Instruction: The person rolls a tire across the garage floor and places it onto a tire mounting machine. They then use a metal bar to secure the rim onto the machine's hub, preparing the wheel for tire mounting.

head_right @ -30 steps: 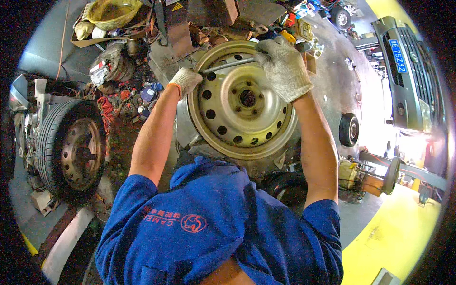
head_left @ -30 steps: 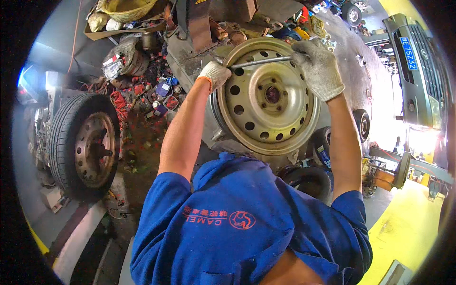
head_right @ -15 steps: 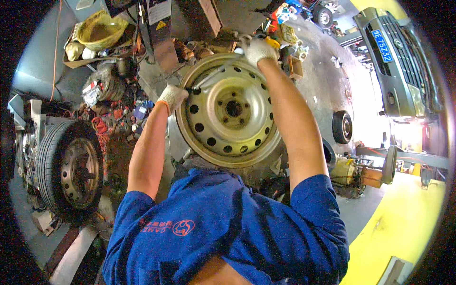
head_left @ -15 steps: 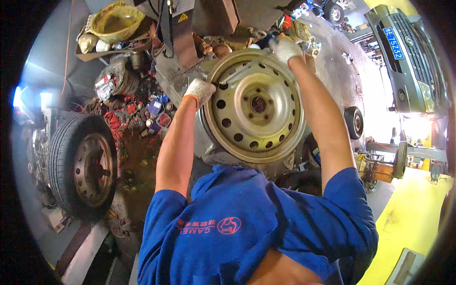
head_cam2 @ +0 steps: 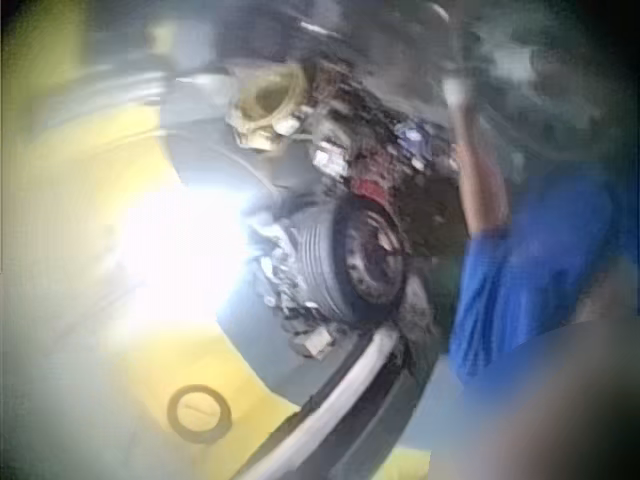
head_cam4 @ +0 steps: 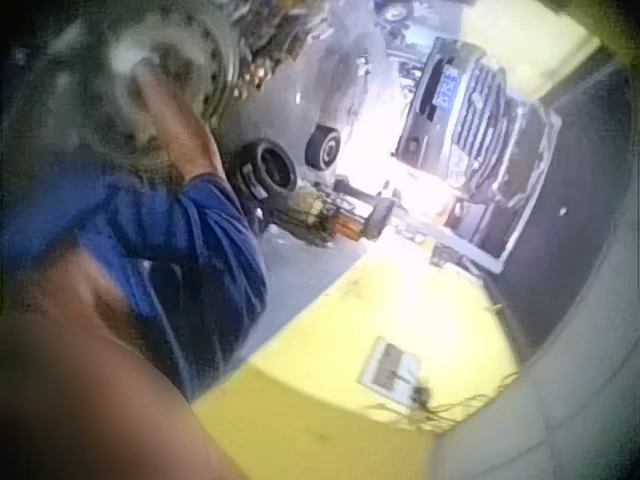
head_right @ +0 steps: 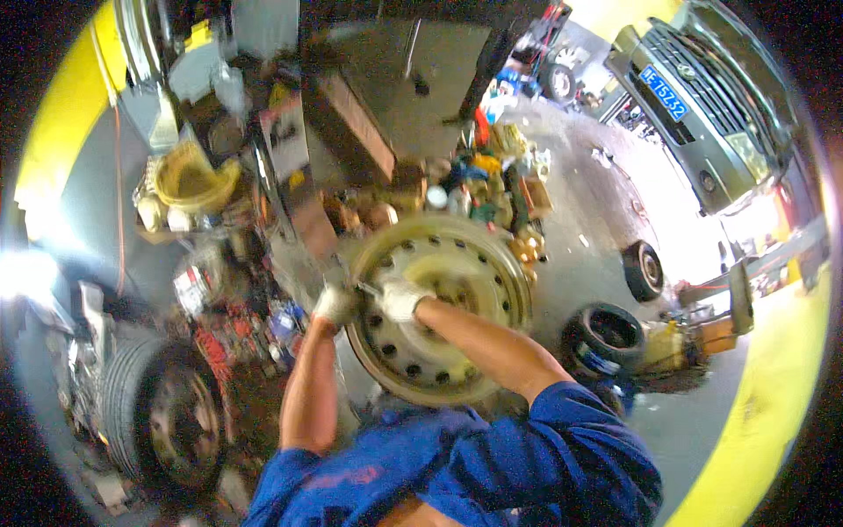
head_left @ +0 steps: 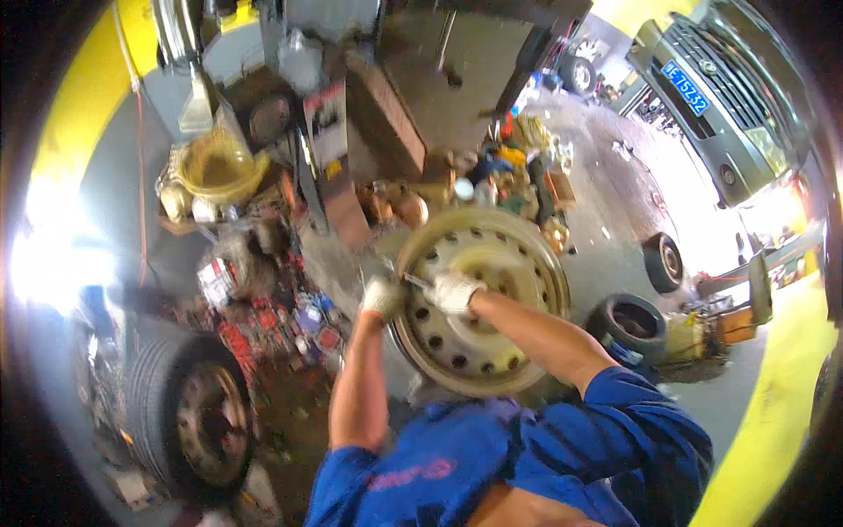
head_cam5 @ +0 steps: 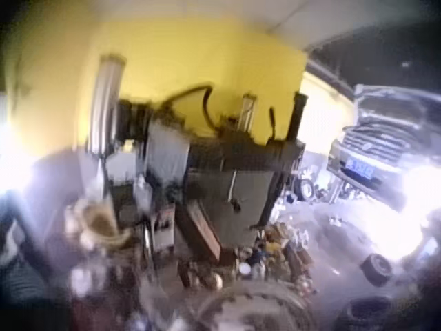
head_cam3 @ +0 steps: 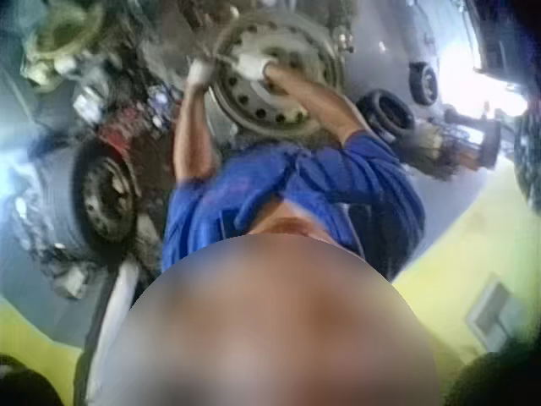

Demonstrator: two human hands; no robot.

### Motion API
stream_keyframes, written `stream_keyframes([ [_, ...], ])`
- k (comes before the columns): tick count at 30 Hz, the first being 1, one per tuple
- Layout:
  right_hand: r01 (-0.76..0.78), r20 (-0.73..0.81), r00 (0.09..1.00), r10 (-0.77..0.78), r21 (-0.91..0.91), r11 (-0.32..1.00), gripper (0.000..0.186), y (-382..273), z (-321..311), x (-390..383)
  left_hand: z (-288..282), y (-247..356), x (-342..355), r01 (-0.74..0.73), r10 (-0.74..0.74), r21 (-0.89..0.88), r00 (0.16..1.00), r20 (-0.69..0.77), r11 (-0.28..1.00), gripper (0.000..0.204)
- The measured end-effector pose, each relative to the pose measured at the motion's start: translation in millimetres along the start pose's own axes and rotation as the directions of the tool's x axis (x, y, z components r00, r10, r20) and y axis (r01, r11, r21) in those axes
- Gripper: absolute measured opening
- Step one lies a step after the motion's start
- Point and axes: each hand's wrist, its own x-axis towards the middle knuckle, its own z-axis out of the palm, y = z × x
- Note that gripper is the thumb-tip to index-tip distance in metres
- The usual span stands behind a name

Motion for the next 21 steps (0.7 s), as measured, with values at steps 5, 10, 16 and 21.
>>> stream_keyframes([
  [5, 0.248, -0.194, 0.941, -0.276, -0.153, 0.956, 0.036, 34, 16, 105, 24, -7, 18, -0.464, 0.519, 0.378, 0.853, -0.053, 0.801, 0.056],
  [10, 0.036, 0.063, 0.996, -0.063, 0.369, 0.929, 0.042, 13, 3, 85, 10, -41, 17, -0.014, 0.021, -0.219, 0.999, 0.028, 0.976, 0.041],
  [16, 0.095, -0.008, 0.993, -0.119, 0.656, 0.749, 0.045, 42, 55, 75, -13, 28, -15, -0.093, 0.07, 0.059, 0.95, 0.305, 0.994, 0.04],
  [21, -0.003, 0.17, 0.969, -0.182, 0.74, 0.672, 0.049, 37, 19, 57, -25, 13, 0, -0.245, 0.169, 0.137, 0.894, 0.415, 0.96, 0.034],
])
